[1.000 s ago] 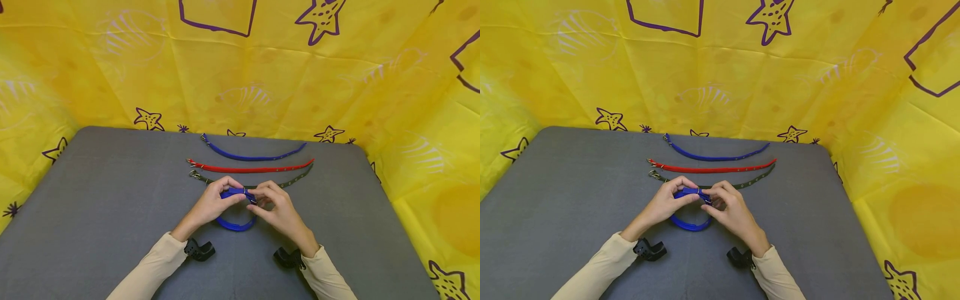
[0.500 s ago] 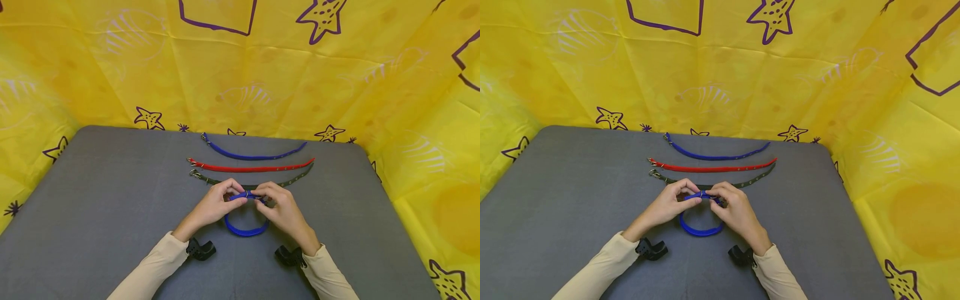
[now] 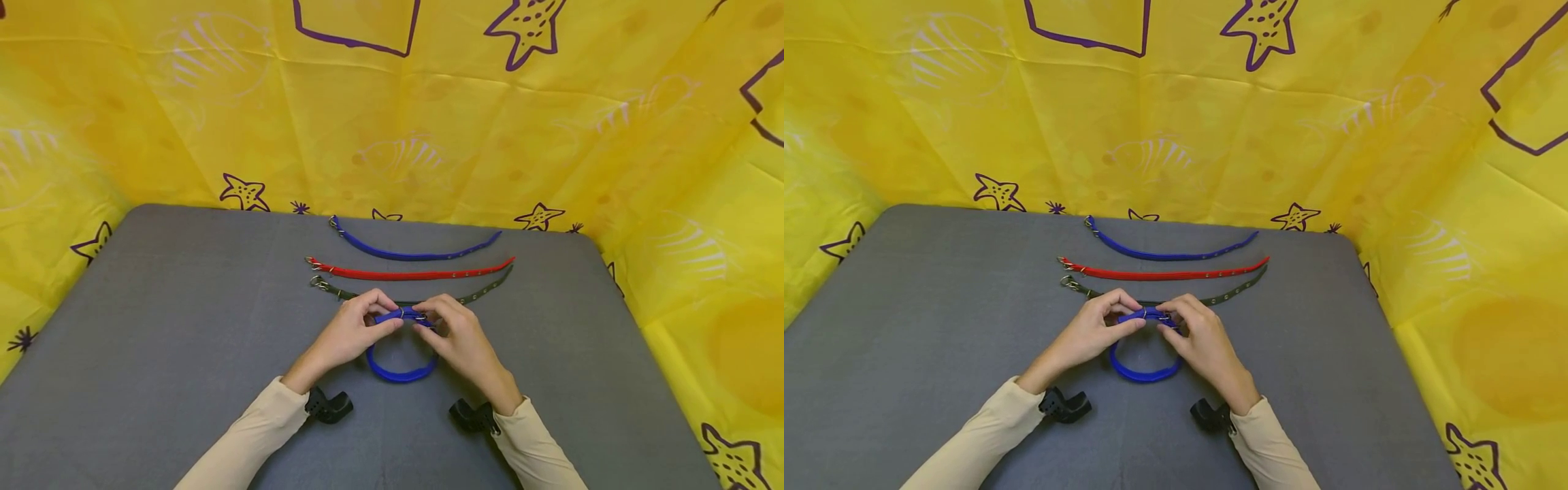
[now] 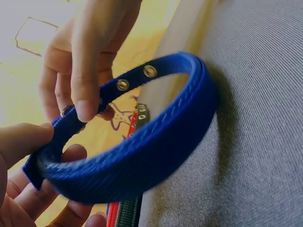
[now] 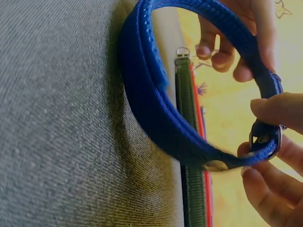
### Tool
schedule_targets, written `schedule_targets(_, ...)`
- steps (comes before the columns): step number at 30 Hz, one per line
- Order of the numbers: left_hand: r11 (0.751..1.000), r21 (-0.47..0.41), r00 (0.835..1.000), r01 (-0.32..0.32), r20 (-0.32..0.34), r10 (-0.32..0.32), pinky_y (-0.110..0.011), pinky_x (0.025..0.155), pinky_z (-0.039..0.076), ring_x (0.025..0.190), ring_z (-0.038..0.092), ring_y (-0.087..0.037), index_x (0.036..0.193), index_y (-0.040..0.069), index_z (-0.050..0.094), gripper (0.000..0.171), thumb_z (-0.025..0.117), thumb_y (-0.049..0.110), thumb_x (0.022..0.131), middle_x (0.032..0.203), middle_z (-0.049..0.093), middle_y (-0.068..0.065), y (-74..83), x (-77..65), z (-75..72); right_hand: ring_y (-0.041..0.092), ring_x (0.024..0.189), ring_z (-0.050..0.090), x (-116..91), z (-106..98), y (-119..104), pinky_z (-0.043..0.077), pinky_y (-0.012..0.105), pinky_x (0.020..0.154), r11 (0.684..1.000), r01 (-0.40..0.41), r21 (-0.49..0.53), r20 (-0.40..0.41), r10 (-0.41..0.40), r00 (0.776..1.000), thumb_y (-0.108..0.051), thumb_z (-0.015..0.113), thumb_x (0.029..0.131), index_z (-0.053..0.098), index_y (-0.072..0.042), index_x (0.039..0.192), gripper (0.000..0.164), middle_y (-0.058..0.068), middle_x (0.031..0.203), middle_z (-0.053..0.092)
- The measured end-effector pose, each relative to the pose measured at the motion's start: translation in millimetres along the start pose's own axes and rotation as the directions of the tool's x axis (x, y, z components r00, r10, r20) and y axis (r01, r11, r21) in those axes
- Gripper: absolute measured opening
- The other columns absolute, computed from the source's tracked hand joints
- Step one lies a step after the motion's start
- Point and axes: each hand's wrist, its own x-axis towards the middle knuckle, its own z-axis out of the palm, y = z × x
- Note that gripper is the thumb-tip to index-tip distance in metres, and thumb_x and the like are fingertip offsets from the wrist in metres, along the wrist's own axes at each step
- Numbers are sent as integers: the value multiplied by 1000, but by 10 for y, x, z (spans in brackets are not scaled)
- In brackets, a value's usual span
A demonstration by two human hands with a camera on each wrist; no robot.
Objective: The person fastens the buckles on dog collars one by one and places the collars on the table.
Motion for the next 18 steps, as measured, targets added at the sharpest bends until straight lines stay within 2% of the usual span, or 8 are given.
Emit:
schedule_targets(4, 1000, 7, 1000, -2, 23, 2, -23, 65, 47, 73, 59, -13, 105, 15, 64, 16, 71, 24, 93, 93, 73, 1, -11, -2, 14, 11, 77, 61, -13, -5, 6, 50, 22, 63, 1000, -28, -11, -5, 28, 1000, -4, 81, 80, 73, -9, 102, 25, 1, 97, 68)
schedule_targets(11, 1000, 8, 999, -4, 42, 4, -23, 72, 49, 82, 62, -10, 107, 12, 64, 19, 69, 25, 94, 97, 73, -2, -29, -5, 18, 13, 76, 68, -12, -26, 28, 57, 28, 67, 988, -148, -49, 54, 151, 987, -13, 81, 83, 71, -10, 100, 21, 3, 93, 70)
schedule_targets(18, 998, 48, 997, 31, 68, -34, -24, 70, 49, 82, 62, -11, 112, 12, 64, 21, 68, 24, 95, 99, 73, 0, -50, 9, -17, 16, 77, 69, -4, -141, 97, 59, 33, 68, 984, -173, -52, 93, 177, 980, -11, 82, 81, 73, -10, 100, 21, 4, 93, 72)
